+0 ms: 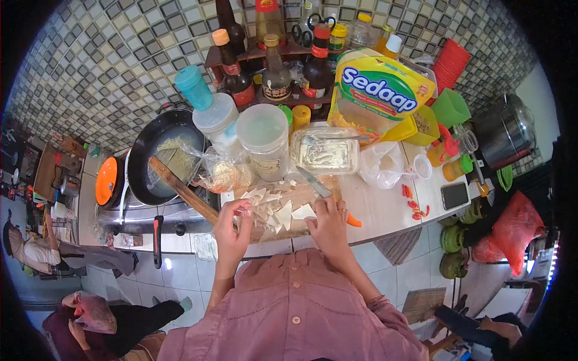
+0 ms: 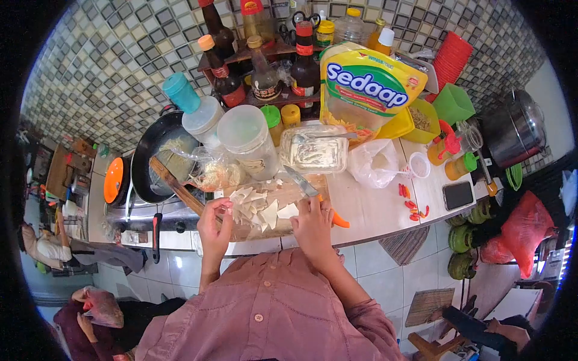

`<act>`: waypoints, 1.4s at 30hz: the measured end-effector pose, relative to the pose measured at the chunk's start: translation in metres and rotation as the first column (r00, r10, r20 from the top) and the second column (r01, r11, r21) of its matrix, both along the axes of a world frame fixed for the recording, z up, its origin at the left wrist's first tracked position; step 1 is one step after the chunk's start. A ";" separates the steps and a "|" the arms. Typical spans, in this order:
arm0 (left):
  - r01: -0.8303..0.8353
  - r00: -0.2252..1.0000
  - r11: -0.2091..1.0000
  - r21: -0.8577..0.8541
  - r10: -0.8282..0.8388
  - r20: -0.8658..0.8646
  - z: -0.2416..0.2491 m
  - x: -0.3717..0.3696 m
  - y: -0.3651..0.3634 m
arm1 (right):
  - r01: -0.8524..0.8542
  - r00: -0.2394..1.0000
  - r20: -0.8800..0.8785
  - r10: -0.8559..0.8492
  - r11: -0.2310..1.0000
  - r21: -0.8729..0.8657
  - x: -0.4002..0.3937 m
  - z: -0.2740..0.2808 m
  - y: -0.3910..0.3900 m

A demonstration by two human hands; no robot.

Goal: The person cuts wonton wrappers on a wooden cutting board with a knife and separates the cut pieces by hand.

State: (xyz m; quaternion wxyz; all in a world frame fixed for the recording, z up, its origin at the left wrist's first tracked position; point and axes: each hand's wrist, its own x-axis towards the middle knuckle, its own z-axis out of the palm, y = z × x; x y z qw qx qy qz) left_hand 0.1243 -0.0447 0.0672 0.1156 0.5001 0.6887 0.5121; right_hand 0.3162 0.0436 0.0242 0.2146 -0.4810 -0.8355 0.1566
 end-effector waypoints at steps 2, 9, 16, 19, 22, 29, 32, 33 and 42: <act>0.006 1.000 1.000 0.001 -0.006 0.028 -0.003 -0.001 -0.001 | -0.011 1.000 0.008 0.011 0.999 -0.054 0.000 0.002 0.002; 0.100 0.993 0.993 -0.057 -0.096 0.069 -0.003 0.002 -0.003 | -0.039 0.991 -0.132 0.026 0.994 -0.100 0.001 -0.008 0.006; 0.070 0.998 0.990 -0.121 -0.070 -0.001 0.001 -0.009 0.001 | 0.009 0.999 -0.050 -0.007 0.999 0.031 0.002 -0.002 0.007; 0.055 0.996 0.988 -0.144 -0.065 -0.060 0.002 -0.017 0.006 | 0.064 0.997 -0.052 -0.058 0.991 0.114 -0.008 0.007 0.006; 0.065 0.975 0.984 -0.164 -0.098 -0.201 0.005 -0.020 0.016 | 0.058 0.993 -0.108 -0.042 0.987 0.151 -0.020 0.021 0.006; 0.157 0.933 0.965 -0.212 -0.215 -0.287 0.005 -0.027 0.037 | -0.280 0.943 -0.151 0.298 0.951 0.128 -0.055 0.010 0.022; 0.202 0.911 0.946 -0.253 -0.276 -0.306 0.001 -0.032 0.040 | -0.309 0.947 -0.059 0.316 0.944 0.113 -0.066 0.004 0.022; 0.230 0.897 0.933 -0.278 -0.314 -0.312 0.000 -0.034 0.041 | -0.313 0.945 -0.061 0.321 0.943 0.113 -0.067 0.003 0.023; 0.223 0.875 0.940 -0.258 -0.310 -0.372 0.001 -0.035 0.036 | -0.346 0.927 -0.084 0.367 0.919 0.189 -0.063 -0.004 0.031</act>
